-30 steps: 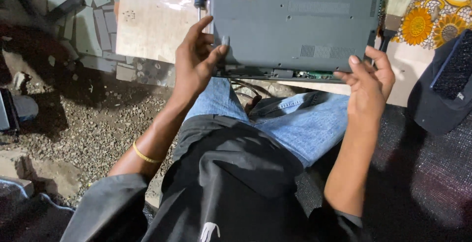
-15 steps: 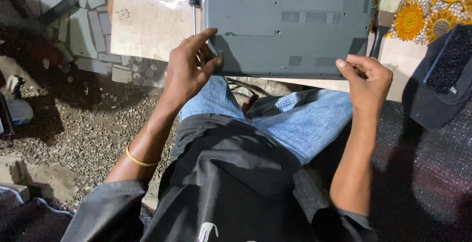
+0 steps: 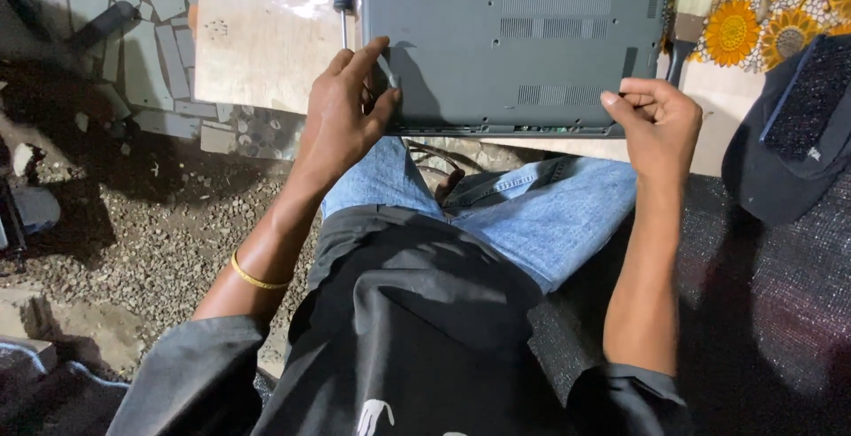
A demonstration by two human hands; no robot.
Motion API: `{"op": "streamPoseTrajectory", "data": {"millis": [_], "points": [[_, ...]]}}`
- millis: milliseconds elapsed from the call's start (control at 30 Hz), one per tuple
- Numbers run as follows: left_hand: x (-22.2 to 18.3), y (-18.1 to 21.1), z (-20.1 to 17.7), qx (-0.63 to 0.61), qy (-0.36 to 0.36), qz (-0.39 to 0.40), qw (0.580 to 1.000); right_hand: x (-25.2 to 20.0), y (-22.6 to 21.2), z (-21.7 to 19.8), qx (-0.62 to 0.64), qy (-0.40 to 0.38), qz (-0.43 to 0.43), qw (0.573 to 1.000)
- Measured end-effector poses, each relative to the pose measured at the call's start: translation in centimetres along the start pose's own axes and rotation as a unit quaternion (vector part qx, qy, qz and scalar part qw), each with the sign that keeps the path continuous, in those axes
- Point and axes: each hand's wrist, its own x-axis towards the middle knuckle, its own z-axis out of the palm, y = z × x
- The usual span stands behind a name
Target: Disassembling a laptop by removing the optical drive and back casing panels using a screwdriver.
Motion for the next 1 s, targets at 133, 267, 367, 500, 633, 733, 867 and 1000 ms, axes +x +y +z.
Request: {"op": "streamPoseTrajectory", "data": {"millis": [133,267,367,500,633,733,867,1000], "points": [[0.4,-0.2,-0.4,0.031,-0.016,-0.016,0.999,0.5,-0.8,-0.7,0.003,-0.02,0.032,0.999],[1.2,0.1,-1.6,-0.093,-0.088,-0.114,0.985,0.2,-1.9,-2.5,0.05,-0.033,0.091,0.994],[1.2,0.2,-2.0,-0.092,-0.078,-0.14,0.983,-0.4,-2.8,-2.9,0.12,-0.043,0.09,0.988],[1.5,0.5,-2.4,-0.061,-0.097,-0.169,0.979,-0.8,-4.7,-2.8,0.163,-0.036,0.102,0.981],[1.8,0.3,-2.4,-0.045,-0.109,-0.202,0.972,-0.9,-5.4,-2.5,0.169,-0.021,0.123,0.978],[1.9,0.4,-2.6,-0.035,-0.107,-0.206,0.972,-1.1,-5.7,-2.2,0.167,-0.006,0.148,0.975],[1.9,0.1,-2.9,-0.078,-0.155,-0.26,0.95,-1.4,-5.2,-2.2,0.184,-0.003,0.138,0.973],[2.2,0.9,-3.5,-0.118,-0.164,-0.31,0.929,-1.1,-5.0,-2.2,0.191,0.024,0.151,0.97]]}}
